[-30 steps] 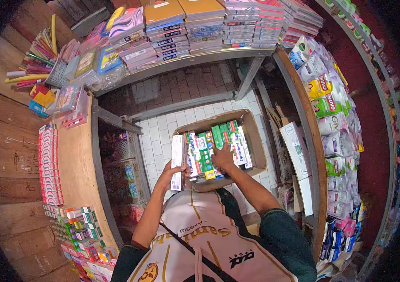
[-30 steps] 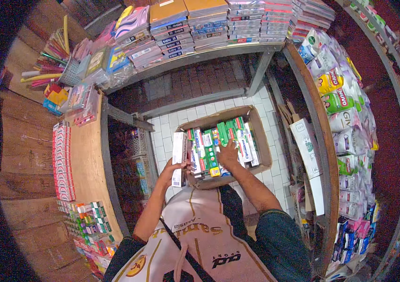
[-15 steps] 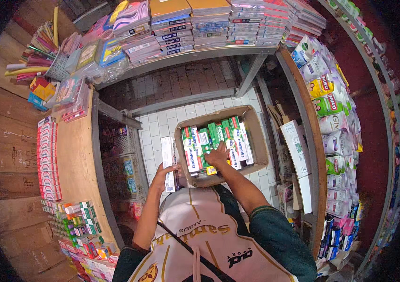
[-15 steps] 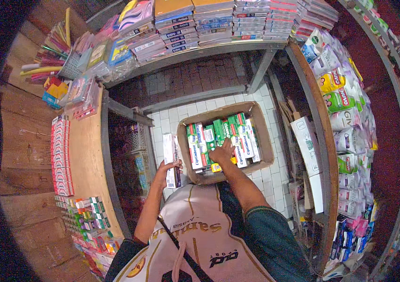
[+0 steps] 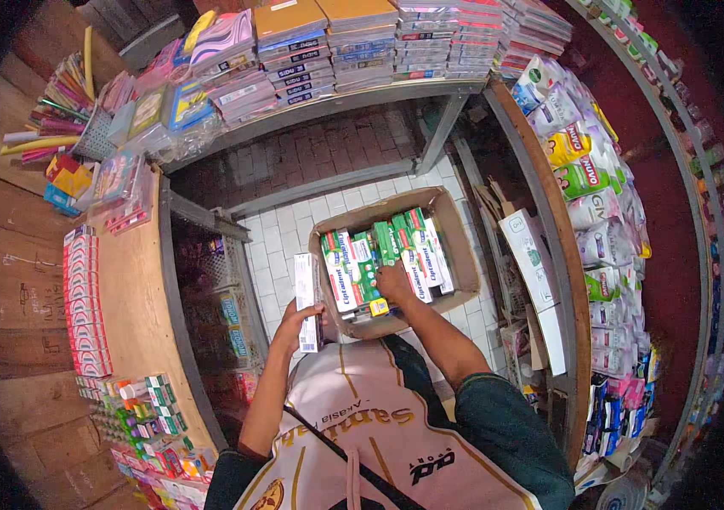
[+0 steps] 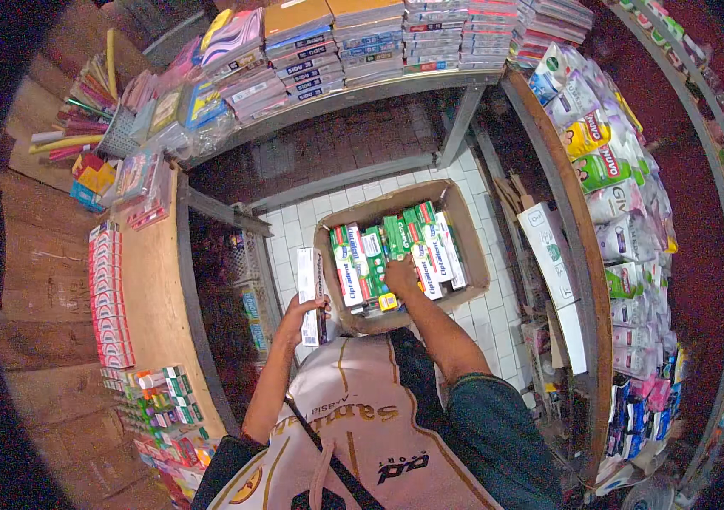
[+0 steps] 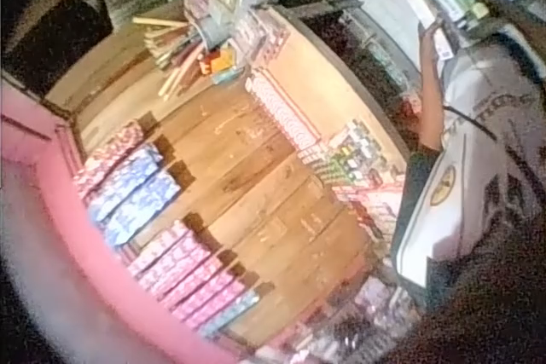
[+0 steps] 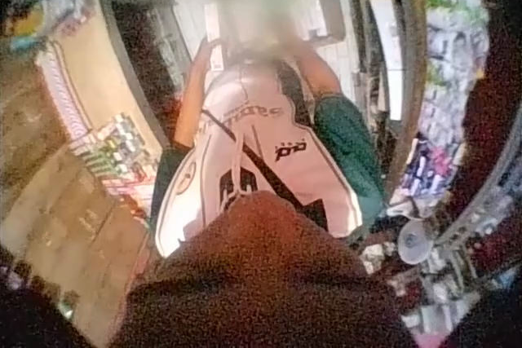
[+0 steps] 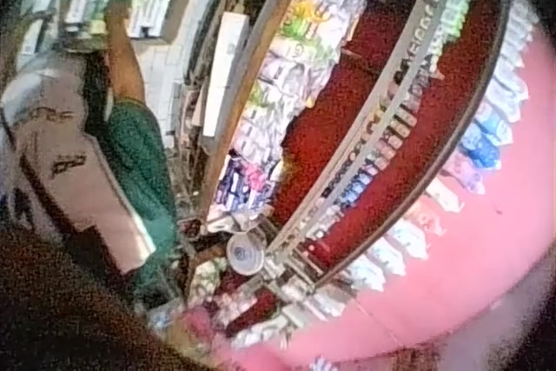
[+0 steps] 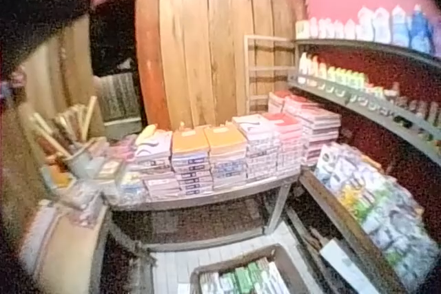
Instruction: Transferring and organizing toothpaste boxes from a cardboard shipping box onto a retail shelf.
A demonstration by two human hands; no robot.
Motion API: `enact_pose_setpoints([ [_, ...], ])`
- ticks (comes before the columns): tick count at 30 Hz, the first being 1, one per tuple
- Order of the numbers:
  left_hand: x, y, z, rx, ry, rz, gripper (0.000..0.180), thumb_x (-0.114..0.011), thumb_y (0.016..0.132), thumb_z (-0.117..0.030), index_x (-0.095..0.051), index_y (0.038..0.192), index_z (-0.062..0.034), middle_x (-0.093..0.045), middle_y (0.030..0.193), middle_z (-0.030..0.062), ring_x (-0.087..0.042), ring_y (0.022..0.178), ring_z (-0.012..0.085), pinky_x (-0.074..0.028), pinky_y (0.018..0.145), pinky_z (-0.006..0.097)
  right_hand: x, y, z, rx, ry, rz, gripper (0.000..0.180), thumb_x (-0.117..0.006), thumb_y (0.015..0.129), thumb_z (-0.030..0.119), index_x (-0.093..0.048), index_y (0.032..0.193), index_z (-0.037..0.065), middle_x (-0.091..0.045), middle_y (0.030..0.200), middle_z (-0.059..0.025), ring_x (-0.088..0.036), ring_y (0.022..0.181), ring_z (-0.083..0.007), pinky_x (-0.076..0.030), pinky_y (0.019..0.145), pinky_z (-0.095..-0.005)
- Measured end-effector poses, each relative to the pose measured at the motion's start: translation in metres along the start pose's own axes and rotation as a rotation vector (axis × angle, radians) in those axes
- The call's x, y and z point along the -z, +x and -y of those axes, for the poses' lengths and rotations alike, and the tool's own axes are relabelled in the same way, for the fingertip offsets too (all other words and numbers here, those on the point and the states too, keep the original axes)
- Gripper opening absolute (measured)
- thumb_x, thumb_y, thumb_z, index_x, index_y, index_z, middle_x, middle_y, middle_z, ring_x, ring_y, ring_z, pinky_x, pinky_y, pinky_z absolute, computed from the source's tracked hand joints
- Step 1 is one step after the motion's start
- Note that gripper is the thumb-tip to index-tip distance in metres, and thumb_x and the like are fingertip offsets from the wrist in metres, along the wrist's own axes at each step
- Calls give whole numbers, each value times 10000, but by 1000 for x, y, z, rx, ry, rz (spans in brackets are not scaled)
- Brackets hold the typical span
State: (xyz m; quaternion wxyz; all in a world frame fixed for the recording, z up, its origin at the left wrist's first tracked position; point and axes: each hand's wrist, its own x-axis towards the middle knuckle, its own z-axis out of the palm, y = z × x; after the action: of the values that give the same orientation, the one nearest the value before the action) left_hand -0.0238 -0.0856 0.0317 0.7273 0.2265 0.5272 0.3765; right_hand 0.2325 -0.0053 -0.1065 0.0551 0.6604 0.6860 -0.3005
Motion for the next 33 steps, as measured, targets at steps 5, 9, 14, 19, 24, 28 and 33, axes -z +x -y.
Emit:
enact_pose_setpoints([
  [5,-6,3,-1,22,-12,14,343,-621,807,-95,-512,1102,42,-628,932,134,-640,821,224,-560,700,351,-1,-7,-20,-7,258,-65,290,-621,742,159,-697,1021,136,-602,1114,-187,-566,995,-382,-471,897,-418],
  [9,-6,0,-3,21,-37,31,364,-625,815,-93,-492,1124,47,-624,961,146,-644,838,238,-564,699,351,21,-11,-16,54,395,63,299,-587,731,82,-704,1004,115,-633,1019,-219,-622,872,-310,-506,815,-374],
  [14,-12,3,-7,19,-18,97,400,-646,809,-68,-465,1148,45,-617,1001,157,-641,894,256,-567,725,357,34,-34,-5,39,1125,71,492,-566,766,-32,-533,1241,87,-602,1131,-176,-603,919,-231,-473,827,-302],
  [19,-23,6,-10,-2,-48,113,409,-678,801,-98,-498,1147,24,-621,1009,128,-648,865,219,-569,701,309,55,-72,4,-162,1523,215,776,-621,772,-45,-220,1425,76,-566,1169,-132,-604,927,-200,-501,788,-263],
  [24,-33,13,-12,-9,-4,170,409,-675,814,-112,-484,1151,20,-602,1034,132,-647,875,237,-566,721,327,53,-94,15,11,1916,419,697,-549,678,-125,-327,1326,10,-557,1113,-118,-600,912,-197,-518,779,-286],
  [28,-36,14,-14,-3,5,127,382,-682,817,-128,-495,1123,4,-615,968,108,-641,841,200,-566,676,311,59,-106,31,66,1787,391,732,-543,647,-83,-323,1340,-1,-477,1210,-136,-558,1015,-213,-500,810,-304],
  [33,-30,11,-17,-22,-12,94,318,-650,848,-138,-509,1095,5,-618,893,88,-626,757,171,-555,663,306,69,-111,53,32,1597,379,870,-593,678,14,-164,1434,6,-427,1285,-151,-466,1134,-238,-410,921,-300],
])
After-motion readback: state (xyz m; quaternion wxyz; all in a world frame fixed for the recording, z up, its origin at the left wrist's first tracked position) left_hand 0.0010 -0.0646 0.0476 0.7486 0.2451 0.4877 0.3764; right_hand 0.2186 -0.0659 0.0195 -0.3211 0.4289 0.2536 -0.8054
